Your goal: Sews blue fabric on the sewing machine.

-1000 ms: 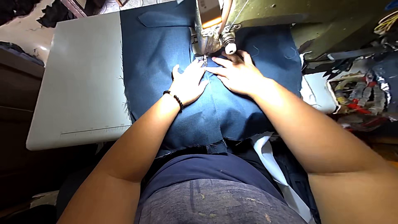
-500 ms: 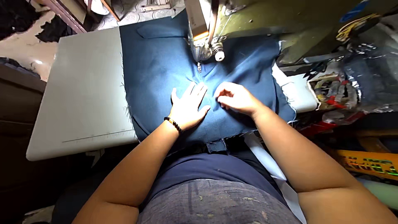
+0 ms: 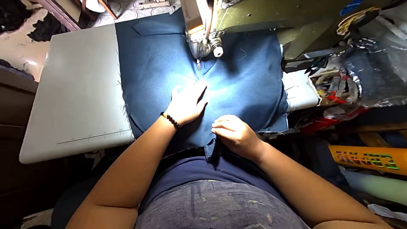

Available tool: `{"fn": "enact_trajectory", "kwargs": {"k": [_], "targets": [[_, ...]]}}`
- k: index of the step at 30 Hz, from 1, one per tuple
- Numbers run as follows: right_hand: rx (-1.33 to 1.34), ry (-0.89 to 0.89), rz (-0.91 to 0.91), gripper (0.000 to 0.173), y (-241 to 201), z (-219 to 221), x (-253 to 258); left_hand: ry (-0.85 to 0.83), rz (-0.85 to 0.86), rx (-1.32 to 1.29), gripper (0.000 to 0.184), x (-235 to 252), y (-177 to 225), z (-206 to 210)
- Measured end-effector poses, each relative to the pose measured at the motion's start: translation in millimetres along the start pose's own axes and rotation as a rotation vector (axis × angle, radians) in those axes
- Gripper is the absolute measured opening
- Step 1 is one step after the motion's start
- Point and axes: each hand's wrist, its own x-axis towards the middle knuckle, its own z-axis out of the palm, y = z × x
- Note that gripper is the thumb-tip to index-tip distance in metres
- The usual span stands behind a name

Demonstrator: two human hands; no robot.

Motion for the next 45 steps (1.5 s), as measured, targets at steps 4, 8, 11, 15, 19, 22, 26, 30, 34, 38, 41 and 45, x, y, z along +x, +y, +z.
{"fn": "enact_trajectory", "kwargs": {"k": [4,8,11,15,19,22,26,30,34,38,41,45], "targets": [[0.011,-0.001,0.003,0.021,-3.6,-0.3,4.5,0.158,-0.018,-0.035,0.056,6.9,-6.3,9.2],[0.034,-0.036,0.023,0.023,-1.1,2.8,0.6,0.145,-0.023,0.073,0.060,5.2,-6.4,17.9],[0.053,-0.039,0.043,0.023,-1.2,2.3,1.2,0.143,-0.021,0.097,0.059,5.3,-6.2,18.1],[0.069,-0.023,0.052,0.023,0.6,2.5,2.2,0.158,-0.015,0.095,0.059,7.4,-7.8,17.2],[0.084,-0.018,0.060,0.021,3.2,2.1,5.3,0.157,-0.005,0.107,0.060,10.5,-11.3,16.4],[0.098,-0.021,0.061,0.020,4.7,2.0,6.8,0.164,0.008,0.078,0.062,11.9,-13.4,15.2],[0.123,-0.021,0.068,0.019,6.2,1.0,8.9,0.165,-0.003,0.023,0.068,13.9,-15.9,13.7],[0.142,-0.018,0.090,0.019,8.4,1.1,11.9,0.126,-0.041,0.083,0.075,16.3,-15.6,10.0],[0.148,-0.028,0.124,0.021,14.4,0.7,19.0,0.114,-0.048,0.101,0.079,25.1,-20.3,5.0],[0.121,-0.051,0.163,0.023,25.8,3.3,31.9,0.098,-0.047,0.122,0.083,40.5,-32.9,-1.2],[0.125,-0.056,0.184,0.021,38.8,5.6,43.7,0.040,-0.078,0.120,0.087,54.5,-40.3,-8.5],[0.158,-0.054,0.197,0.019,44.4,5.7,51.4,0.031,-0.079,0.117,0.092,62.0,-45.3,-12.8]]}}
